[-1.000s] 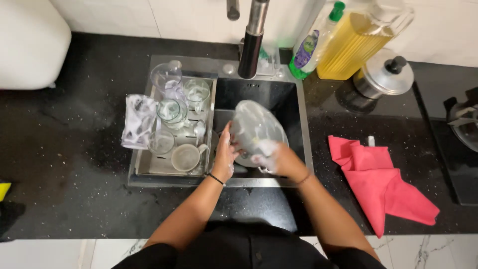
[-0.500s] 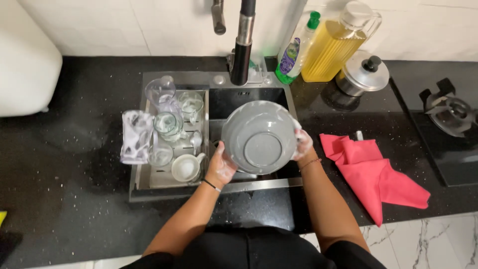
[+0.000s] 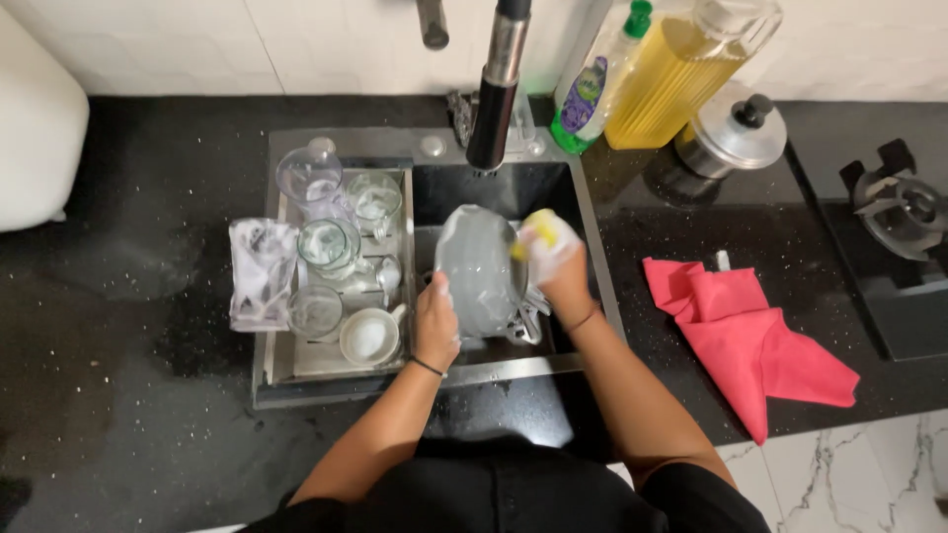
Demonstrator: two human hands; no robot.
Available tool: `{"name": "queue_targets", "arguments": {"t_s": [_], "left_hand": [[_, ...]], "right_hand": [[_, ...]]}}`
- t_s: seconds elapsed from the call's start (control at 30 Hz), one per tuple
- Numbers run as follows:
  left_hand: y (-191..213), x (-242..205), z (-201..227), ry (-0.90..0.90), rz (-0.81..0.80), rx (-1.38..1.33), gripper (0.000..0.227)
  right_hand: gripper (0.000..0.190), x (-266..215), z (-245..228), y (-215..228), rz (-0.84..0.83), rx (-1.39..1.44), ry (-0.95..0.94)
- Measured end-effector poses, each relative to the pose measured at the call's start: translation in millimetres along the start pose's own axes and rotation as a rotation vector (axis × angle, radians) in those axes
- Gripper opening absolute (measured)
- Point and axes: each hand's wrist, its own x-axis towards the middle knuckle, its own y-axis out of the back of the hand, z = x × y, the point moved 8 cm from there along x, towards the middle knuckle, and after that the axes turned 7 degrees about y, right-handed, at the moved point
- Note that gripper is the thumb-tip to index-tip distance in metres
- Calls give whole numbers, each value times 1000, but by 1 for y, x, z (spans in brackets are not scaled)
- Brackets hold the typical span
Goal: Wash various kitchen items including glasses, a cup, and a small pot in the sink.
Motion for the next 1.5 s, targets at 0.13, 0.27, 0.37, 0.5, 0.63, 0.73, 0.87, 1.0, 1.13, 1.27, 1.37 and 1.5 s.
{"name": "queue_targets", "arguments": {"t_s": [0.13,0.27,0.37,0.5,0.63,0.73,0.87,1.0,1.13,1.27,1.37,1.5], "left_hand": [[-15,-12,13,-235,-80,198,47],[-37,-39,57,-242,-103,305,42],[-35,-44,50,-161,-89,361,45],[-45,-38,55,-186,-133,291,42],[-46,-42,59,-113,-114,198,38],[-35,-33,44,-160,-94,328,44],[-37,-41,39,-214,-159,334,52],[-50,-50,62,-197,-153,257,47],[-63,-61,92,-317,-183,266,41],[-37,-46,45,-243,-133,281,40],[-41,-46,42,-193,-126,196,47],[-60,-49,74,-111,-19,98,41]], "right_hand": [[19,-27,-148,-42,-160,-359,645],[23,-16,-86,-58,-240,-352,782],[34,22,-23,-46,-224,-39,102],[36,-2,-47,-46,-197,1,154],[36,-36,-124,-55,-194,-457,775],[29,-10,-55,-55,-288,-276,604],[28,25,26,-51,-360,-105,102],[26,-6,-98,-52,-312,-361,507],[12,-45,-150,-60,-239,-478,941],[28,1,-16,-59,-412,-335,691],[27,11,10,-51,-415,-278,201],[30,-41,-95,-49,-306,-445,633]]}}
